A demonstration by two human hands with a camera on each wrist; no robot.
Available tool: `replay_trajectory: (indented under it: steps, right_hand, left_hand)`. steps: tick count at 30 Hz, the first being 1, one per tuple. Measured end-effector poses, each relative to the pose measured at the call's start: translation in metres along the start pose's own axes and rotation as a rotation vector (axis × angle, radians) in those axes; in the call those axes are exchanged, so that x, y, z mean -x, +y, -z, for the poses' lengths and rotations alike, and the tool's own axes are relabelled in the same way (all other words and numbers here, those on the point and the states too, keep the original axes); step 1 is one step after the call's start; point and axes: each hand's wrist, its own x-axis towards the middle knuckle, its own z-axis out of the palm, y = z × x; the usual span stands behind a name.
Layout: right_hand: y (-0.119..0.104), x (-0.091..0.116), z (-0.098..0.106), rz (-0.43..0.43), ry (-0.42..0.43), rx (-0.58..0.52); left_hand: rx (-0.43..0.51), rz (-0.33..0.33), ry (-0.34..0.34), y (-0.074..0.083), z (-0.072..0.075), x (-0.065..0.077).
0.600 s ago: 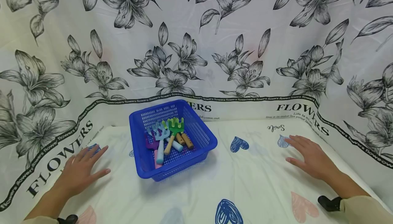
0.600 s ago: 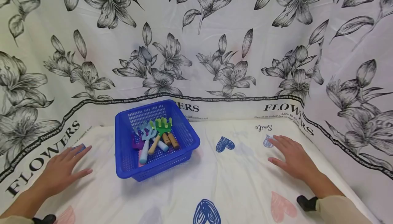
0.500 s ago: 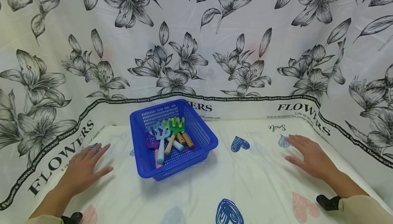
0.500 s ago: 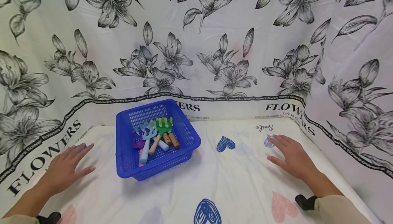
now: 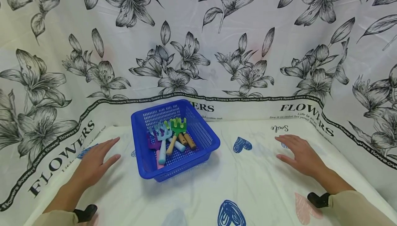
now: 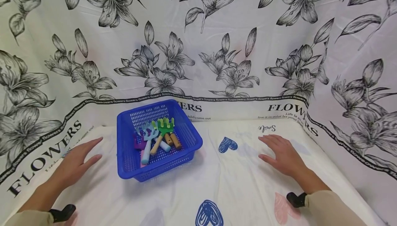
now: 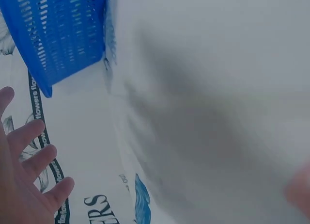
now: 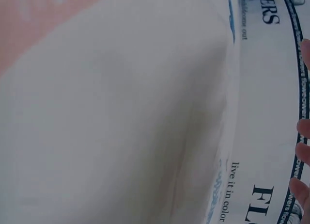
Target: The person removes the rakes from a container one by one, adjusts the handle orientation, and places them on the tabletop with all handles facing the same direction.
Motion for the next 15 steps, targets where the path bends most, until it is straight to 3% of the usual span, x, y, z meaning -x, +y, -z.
replay_trajectory:
  steps: [7, 15]
  right_hand:
    - [-0.01, -0.013, -0.009, 0.028, -0.01, -0.013]
    - [-0.021, -0.024, -0.024, 0.028, 0.008, -0.068]
  left_hand:
    - [0.103, 0.098, -0.038, 0.015, -0.003, -0.011]
    - [0.15, 0.158, 0.027, 0.029, -0.022, -0.018]
